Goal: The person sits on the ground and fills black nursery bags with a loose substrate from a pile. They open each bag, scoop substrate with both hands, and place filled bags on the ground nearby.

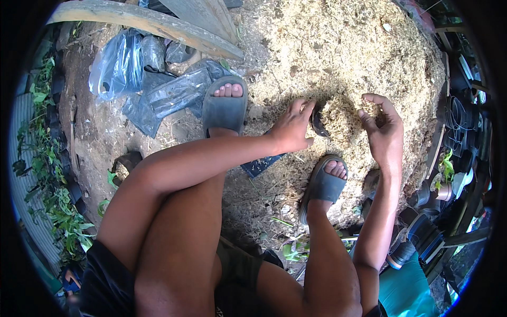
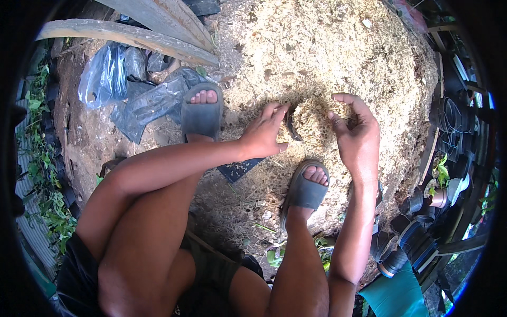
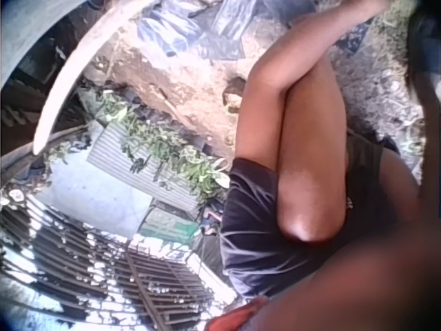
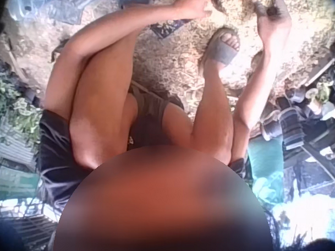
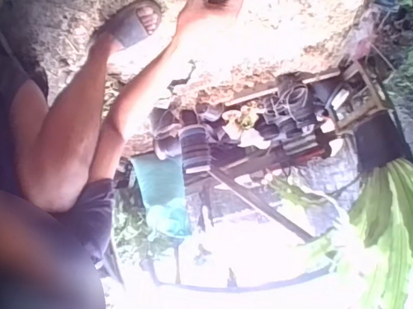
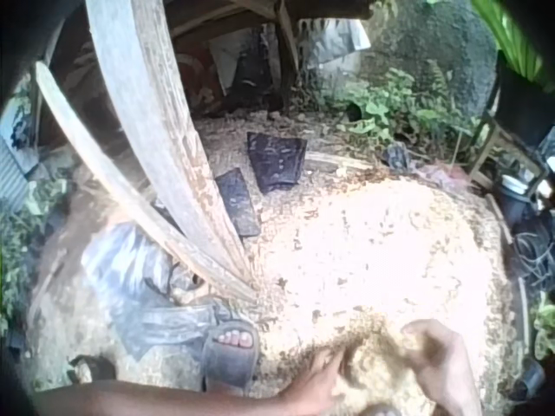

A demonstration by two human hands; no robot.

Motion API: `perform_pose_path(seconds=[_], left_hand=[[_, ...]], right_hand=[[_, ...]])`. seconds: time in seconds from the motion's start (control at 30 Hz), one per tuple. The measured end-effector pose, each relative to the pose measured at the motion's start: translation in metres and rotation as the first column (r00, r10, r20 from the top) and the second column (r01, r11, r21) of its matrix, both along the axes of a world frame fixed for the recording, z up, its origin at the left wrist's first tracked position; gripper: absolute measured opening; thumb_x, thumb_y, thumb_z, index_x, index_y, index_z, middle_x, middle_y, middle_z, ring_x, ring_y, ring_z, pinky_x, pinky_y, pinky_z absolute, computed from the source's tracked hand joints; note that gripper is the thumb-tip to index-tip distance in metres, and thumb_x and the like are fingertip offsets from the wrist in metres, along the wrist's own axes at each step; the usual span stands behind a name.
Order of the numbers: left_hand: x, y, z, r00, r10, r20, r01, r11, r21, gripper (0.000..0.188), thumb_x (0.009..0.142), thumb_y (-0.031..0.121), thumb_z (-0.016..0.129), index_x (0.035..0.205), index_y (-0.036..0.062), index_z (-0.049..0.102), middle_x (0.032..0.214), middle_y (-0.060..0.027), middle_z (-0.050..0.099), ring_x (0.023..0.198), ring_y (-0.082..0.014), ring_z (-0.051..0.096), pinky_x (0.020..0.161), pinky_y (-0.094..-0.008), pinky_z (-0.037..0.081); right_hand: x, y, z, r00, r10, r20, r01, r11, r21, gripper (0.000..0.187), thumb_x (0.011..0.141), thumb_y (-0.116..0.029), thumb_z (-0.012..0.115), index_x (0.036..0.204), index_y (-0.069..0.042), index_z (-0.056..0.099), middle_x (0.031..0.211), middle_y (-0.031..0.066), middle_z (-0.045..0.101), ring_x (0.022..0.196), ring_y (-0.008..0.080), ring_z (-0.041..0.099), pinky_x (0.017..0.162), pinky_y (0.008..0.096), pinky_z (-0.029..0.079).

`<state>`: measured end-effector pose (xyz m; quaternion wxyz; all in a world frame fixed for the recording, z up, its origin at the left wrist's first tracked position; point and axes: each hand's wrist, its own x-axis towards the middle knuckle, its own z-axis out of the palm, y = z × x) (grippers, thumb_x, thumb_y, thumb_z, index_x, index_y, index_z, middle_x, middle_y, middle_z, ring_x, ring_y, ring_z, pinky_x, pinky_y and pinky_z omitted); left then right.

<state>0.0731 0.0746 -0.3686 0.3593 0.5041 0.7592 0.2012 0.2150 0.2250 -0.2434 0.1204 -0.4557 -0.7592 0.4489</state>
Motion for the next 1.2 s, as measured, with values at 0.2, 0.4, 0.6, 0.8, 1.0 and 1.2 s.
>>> perform_pose_path(seconds=[0.2,0.4,0.6,0.8,1.0,1.2], left_hand=[[0.006,0.001,-0.001,0.995,-0.070,-0.076,0.072,0.997,0.021,0.111,0.079,0.030,0.084,0.162,0.0028,0.015,0.158,-0.0260,0.023,0.148,-0.0459,0.025,0.125,-0.0525,0.026],[0.005,0.004,0.001,0.993,-0.100,-0.060,0.099,0.995,-0.018,0.109,0.081,0.032,0.083,0.161,-0.0015,0.015,0.162,-0.0271,0.020,0.151,-0.0478,0.020,0.127,-0.0539,0.021],[0.005,0.009,0.003,0.995,-0.099,0.033,0.100,0.994,-0.036,0.111,0.084,0.030,0.081,0.162,-0.0018,0.009,0.166,-0.0273,0.016,0.156,-0.0416,0.014,0.129,-0.0512,0.017],[0.009,0.005,-0.005,0.994,-0.082,0.076,0.078,0.996,0.046,0.119,0.080,0.028,0.083,0.162,-0.0003,0.002,0.166,-0.0287,0.016,0.155,-0.0435,0.019,0.129,-0.0502,0.016],[0.017,0.003,-0.011,0.986,-0.080,0.149,0.079,0.997,0.015,0.113,0.083,0.032,0.082,0.159,-0.0098,0.010,0.160,-0.0358,0.024,0.149,-0.0459,0.031,0.123,-0.0503,0.029],[0.016,0.003,-0.031,0.974,-0.038,0.222,0.034,0.999,0.018,0.107,0.082,0.030,0.086,0.155,-0.0103,0.018,0.152,-0.0307,0.036,0.137,-0.0401,0.048,0.111,-0.0479,0.044]], right_hand=[[-0.001,-0.018,0.006,0.983,0.099,0.155,-0.114,0.989,0.093,0.037,0.087,0.001,0.076,0.123,-0.005,0.071,0.096,0.0158,0.073,0.073,0.0166,0.065,0.068,0.0312,0.053],[0.027,-0.012,-0.019,0.996,-0.084,-0.042,0.093,0.954,0.287,0.040,0.095,-0.021,0.076,0.128,-0.001,0.067,0.121,0.0184,0.071,0.097,0.0241,0.073,0.071,0.0356,0.059],[0.063,-0.011,-0.106,0.790,-0.600,-0.125,0.483,0.735,-0.475,0.063,0.108,-0.054,0.042,0.147,-0.004,0.050,0.147,0.0213,0.053,0.133,0.0334,0.053,0.105,0.0466,0.045],[0.066,-0.050,-0.144,0.598,-0.724,-0.343,0.224,0.562,-0.796,0.100,0.098,-0.081,0.032,0.163,-0.005,0.026,0.167,0.0132,0.031,0.154,0.0294,0.025,0.124,0.0489,0.016],[0.043,-0.055,-0.115,0.622,-0.719,-0.310,0.239,0.552,-0.799,0.109,0.094,-0.086,0.028,0.164,-0.003,0.019,0.169,0.0162,0.024,0.156,0.0287,0.020,0.127,0.0478,0.010],[0.039,-0.051,-0.101,0.672,-0.640,-0.373,0.181,0.631,-0.755,0.100,0.100,-0.078,0.028,0.165,-0.004,0.013,0.172,0.0167,0.011,0.159,0.0288,0.008,0.128,0.0486,0.006]])
